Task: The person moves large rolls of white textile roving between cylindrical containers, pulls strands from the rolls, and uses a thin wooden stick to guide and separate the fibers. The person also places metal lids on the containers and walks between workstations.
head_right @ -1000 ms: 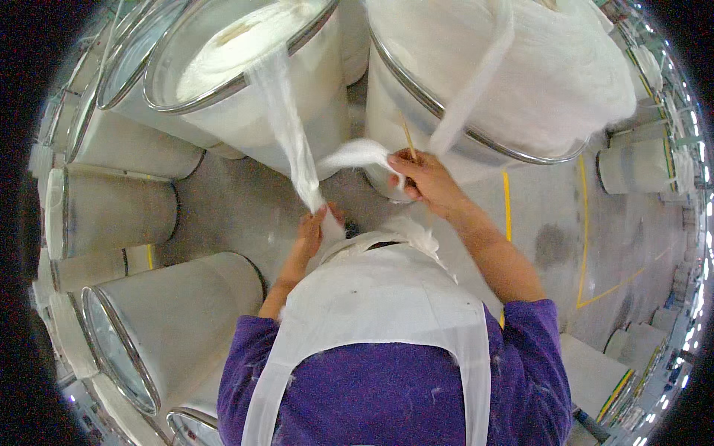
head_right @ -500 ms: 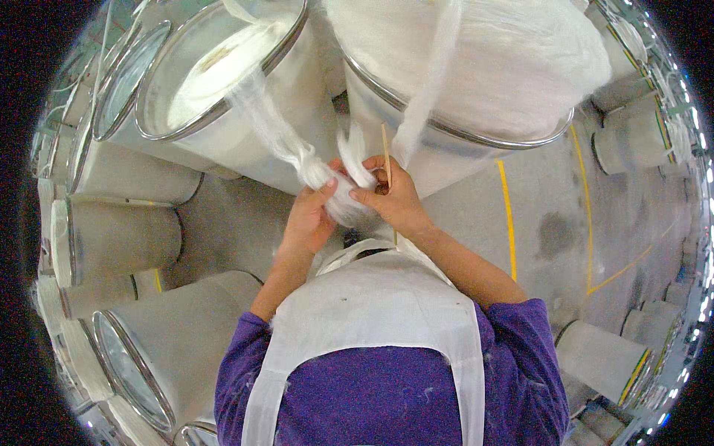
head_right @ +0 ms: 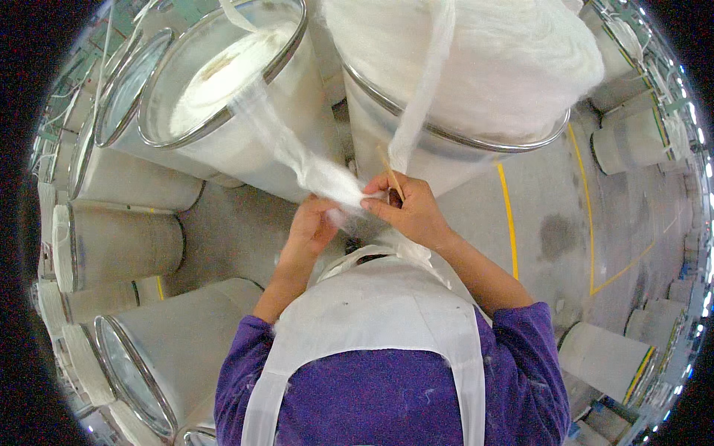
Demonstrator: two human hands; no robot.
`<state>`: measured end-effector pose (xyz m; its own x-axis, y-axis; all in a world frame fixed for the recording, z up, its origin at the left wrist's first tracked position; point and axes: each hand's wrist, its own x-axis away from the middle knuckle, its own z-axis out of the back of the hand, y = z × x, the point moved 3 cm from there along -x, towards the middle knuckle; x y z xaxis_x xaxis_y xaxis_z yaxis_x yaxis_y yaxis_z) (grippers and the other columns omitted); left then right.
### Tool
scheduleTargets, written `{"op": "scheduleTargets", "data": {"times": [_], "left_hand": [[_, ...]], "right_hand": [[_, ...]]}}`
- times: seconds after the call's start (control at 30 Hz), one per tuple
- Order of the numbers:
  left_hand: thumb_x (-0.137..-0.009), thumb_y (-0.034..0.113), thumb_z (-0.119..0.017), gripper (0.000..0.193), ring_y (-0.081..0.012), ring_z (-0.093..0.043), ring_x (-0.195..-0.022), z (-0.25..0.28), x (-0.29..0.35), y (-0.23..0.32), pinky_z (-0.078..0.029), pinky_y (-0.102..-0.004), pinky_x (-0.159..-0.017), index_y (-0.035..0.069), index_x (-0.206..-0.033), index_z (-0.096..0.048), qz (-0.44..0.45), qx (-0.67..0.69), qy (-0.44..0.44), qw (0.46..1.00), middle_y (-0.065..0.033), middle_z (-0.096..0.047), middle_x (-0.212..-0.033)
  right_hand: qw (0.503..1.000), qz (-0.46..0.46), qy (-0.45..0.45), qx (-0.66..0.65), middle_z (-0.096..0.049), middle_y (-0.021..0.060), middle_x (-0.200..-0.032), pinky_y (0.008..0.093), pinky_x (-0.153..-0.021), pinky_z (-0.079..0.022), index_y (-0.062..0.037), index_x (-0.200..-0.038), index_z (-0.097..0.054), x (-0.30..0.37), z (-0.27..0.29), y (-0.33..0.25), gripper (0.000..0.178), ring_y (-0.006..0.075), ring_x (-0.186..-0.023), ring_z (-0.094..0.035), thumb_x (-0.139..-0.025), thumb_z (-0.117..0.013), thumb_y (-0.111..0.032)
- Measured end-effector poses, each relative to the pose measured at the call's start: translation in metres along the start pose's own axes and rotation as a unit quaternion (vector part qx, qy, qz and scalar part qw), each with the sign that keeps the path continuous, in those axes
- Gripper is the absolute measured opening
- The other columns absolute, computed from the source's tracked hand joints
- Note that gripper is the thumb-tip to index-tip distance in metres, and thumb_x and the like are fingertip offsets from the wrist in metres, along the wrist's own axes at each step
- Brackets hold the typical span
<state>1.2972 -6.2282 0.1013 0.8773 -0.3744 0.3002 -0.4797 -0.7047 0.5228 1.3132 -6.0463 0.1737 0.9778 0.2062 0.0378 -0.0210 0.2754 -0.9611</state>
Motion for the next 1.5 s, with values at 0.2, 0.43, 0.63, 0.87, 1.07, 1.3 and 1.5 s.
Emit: {"op": "scheduleTargets", "data": {"times": [0.2,0.43,0.63,0.87,1.07,1.3,1.5], "left_hand": [[-0.087,-0.003,-0.053,0.059,-0.0250,-0.049,-0.122,-0.043,0.011,0.009,-0.037,-0.0386,-0.106,0.003,-0.141,-0.031,-0.118,-0.032,-0.091,0.988,-0.0166,-0.050,-0.132],[-0.091,0.000,-0.052,0.051,-0.0259,-0.050,-0.122,-0.074,0.016,0.034,-0.039,-0.0387,-0.105,0.003,-0.138,-0.036,-0.097,-0.007,-0.089,0.991,-0.0193,-0.048,-0.135],[-0.089,-0.002,-0.052,0.040,-0.0245,-0.053,-0.116,-0.092,0.019,0.029,-0.042,-0.0377,-0.098,-0.002,-0.128,-0.045,-0.039,-0.045,-0.111,0.992,-0.0148,-0.055,-0.126],[-0.083,-0.006,-0.058,0.028,-0.0227,-0.059,-0.105,-0.096,0.026,0.023,-0.046,-0.0368,-0.091,-0.002,-0.110,-0.053,-0.011,-0.104,-0.088,0.991,-0.0121,-0.061,-0.109],[-0.069,-0.003,-0.075,0.036,-0.0242,-0.067,-0.081,-0.085,0.029,0.030,-0.054,-0.0346,-0.077,0.001,-0.097,-0.054,-0.027,-0.297,-0.057,0.953,-0.0140,-0.065,-0.092],[-0.080,-0.003,-0.068,0.016,-0.0198,-0.067,-0.083,-0.080,0.036,0.023,-0.052,-0.0304,-0.078,-0.003,-0.095,-0.063,-0.049,-0.378,-0.083,0.921,-0.0131,-0.069,-0.084],[-0.089,0.005,-0.061,0.011,-0.0167,-0.065,-0.090,-0.091,0.041,0.027,-0.050,-0.0314,-0.083,-0.002,-0.096,-0.065,-0.069,-0.442,-0.185,0.875,-0.0122,-0.070,-0.091]], "right_hand": [[0.996,-0.012,0.031,-0.086,-0.054,-0.0021,-0.072,0.0215,-0.052,-0.035,-0.0050,-0.093,-0.063,0.004,-0.006,0.011,0.021,0.0043,-0.056,-0.041,-0.080,-0.074,-0.018],[0.992,0.042,0.094,-0.073,-0.057,0.0002,-0.074,0.0210,-0.048,-0.036,-0.0043,-0.092,-0.062,-0.005,0.025,-0.055,0.027,0.0037,-0.055,-0.041,-0.096,-0.053,-0.029],[0.984,0.120,-0.112,-0.066,-0.057,0.0020,-0.066,0.0249,-0.049,-0.039,-0.0038,-0.090,-0.062,-0.035,0.020,-0.134,0.048,0.0088,-0.055,-0.048,-0.099,-0.039,-0.045],[0.983,0.096,-0.032,0.153,-0.062,0.0133,-0.070,0.0388,-0.066,-0.046,-0.0079,-0.098,-0.064,-0.081,-0.006,-0.122,0.050,0.0286,-0.066,-0.060,-0.097,-0.037,-0.049],[0.920,0.147,-0.354,0.083,-0.064,0.0066,-0.079,0.0331,-0.077,-0.047,-0.0008,-0.114,-0.055,-0.072,0.003,-0.129,0.035,0.0200,-0.080,-0.062,-0.096,-0.049,-0.030],[0.924,0.110,-0.332,0.156,-0.066,0.0051,-0.089,0.0290,-0.075,-0.047,-0.0006,-0.105,-0.056,-0.059,0.030,-0.133,0.023,0.0142,-0.081,-0.062,-0.087,-0.059,-0.014],[0.942,0.158,-0.261,0.141,-0.068,0.0079,-0.084,0.0322,-0.071,-0.047,-0.0017,-0.099,-0.061,-0.048,0.030,-0.131,0.023,0.0173,-0.078,-0.063,-0.083,-0.066,-0.017]]}}
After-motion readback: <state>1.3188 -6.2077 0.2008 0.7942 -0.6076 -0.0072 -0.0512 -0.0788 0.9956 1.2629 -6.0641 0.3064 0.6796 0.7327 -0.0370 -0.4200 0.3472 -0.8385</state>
